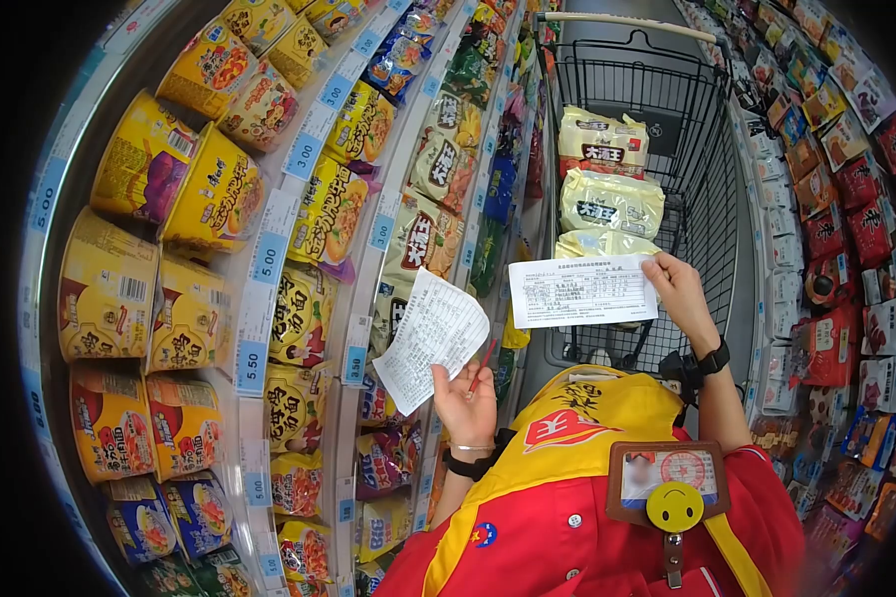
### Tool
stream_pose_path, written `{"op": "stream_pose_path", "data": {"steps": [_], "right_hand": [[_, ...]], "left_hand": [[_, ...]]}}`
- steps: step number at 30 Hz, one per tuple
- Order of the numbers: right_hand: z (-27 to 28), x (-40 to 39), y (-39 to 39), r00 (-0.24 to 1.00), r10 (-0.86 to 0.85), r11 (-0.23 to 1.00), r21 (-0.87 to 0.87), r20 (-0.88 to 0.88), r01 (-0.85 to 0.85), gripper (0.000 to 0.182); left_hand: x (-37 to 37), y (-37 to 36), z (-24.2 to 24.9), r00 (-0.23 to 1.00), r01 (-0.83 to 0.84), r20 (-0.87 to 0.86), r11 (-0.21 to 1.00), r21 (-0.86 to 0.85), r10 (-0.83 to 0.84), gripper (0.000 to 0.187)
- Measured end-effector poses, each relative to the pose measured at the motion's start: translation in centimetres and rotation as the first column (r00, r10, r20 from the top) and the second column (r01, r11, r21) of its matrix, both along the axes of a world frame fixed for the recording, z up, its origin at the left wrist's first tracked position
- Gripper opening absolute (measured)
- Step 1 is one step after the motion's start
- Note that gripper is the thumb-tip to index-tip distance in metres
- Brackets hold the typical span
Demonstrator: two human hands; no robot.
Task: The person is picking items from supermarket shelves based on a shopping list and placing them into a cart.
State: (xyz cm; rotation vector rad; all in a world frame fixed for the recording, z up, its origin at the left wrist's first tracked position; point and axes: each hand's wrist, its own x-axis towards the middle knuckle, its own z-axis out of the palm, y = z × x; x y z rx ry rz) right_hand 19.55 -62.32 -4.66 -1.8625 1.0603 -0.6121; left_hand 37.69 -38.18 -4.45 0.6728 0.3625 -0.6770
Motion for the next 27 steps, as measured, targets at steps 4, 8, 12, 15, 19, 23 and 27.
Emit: {"op": "stream_pose_path", "data": {"steps": [4, 8, 12, 15, 19, 23, 27], "right_hand": [[-0.05, -0.22, -0.07, 1.000, -0.001, 1.000, 0.014, 0.001, 0.001, 0.029], [-0.13, -0.39, 0.04, 0.999, -0.012, 1.000, 0.014, 0.043, 0.012, 0.029], [-0.23, -0.60, -0.10, 1.000, -0.008, 1.000, 0.025, 0.011, 0.008, 0.028], [-0.37, -0.72, -0.10, 1.000, -0.012, 0.999, 0.032, 0.012, 0.012, 0.028], [-0.50, -0.78, -0.13, 1.000, -0.009, 1.000, 0.028, 0.010, 0.009, 0.029], [-0.58, -0.81, -0.13, 1.000, -0.007, 1.000, 0.018, 0.006, 0.007, 0.029], [-0.37, -0.84, -0.12, 1.000, -0.009, 1.000, 0.015, -0.004, 0.010, 0.030]], "left_hand": [[-0.18, -0.12, 0.03, 1.000, 0.002, 0.000, 1.000, 0.013, -0.002, 0.034], [-0.11, -0.03, -0.53, 1.000, 0.025, 0.002, 1.000, -0.010, -0.025, 0.034], [-0.15, -0.04, -0.54, 0.999, 0.033, 0.003, 0.999, -0.017, -0.033, 0.033], [-0.20, 0.00, -0.50, 0.999, 0.043, 0.015, 0.999, -0.032, -0.043, 0.034], [-0.42, -0.13, 0.01, 1.000, 0.023, 0.014, 1.000, 0.005, -0.023, 0.034], [-0.36, 0.10, -0.35, 1.000, 0.022, 0.014, 1.000, -0.003, -0.022, 0.035], [-0.50, 0.06, -0.16, 1.000, 0.010, 0.018, 1.000, 0.009, -0.010, 0.035]]}}
